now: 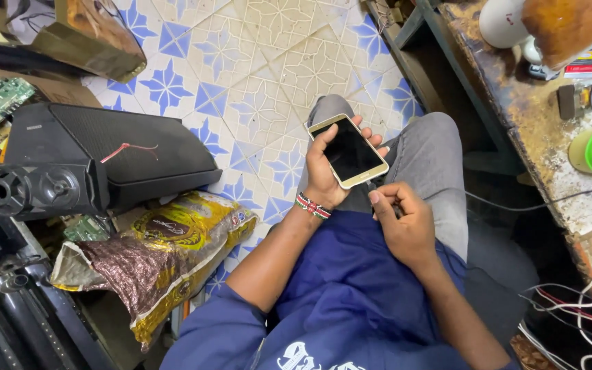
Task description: Cleaning a smartphone charging port with a needle and disassembling the device to inspect the battery.
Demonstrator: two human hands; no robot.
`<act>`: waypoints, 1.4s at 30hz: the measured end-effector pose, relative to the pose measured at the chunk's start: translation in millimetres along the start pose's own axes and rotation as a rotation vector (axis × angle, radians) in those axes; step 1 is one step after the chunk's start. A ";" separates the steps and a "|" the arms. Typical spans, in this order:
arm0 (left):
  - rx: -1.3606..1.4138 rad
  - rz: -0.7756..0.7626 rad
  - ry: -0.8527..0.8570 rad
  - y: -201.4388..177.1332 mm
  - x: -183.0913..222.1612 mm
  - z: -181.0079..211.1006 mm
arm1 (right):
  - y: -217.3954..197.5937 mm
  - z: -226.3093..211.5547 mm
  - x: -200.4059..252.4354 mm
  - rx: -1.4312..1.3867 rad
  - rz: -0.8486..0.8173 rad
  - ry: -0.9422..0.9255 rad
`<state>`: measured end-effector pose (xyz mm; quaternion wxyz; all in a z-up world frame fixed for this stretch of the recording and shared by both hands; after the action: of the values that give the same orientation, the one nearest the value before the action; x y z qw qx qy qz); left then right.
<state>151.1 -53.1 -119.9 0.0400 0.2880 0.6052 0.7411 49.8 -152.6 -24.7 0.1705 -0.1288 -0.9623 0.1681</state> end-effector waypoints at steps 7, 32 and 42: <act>-0.010 -0.023 0.012 0.4 -1.6 1.2 | -3.3 -7.7 2.2 0.007 0.032 -0.057; -0.206 -0.238 0.212 54.8 19.0 17.4 | -5.8 -19.2 14.5 0.222 0.176 -0.323; -0.276 -0.285 0.236 71.3 26.9 21.2 | -2.5 -12.8 14.9 0.211 0.189 -0.308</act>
<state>159.5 -42.5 -42.0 0.1121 0.1027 0.5329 0.8324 40.6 -146.8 -8.1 0.0174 -0.1727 -0.9378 0.3008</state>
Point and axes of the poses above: each hand's wrist, its own x-axis away from the middle knuckle, its own y-axis out of the palm, z = x × y, the point moved 8 cm from there along -x, towards the middle knuckle, and after that the axes turned 5 degrees about y, right-handed, at the moved point
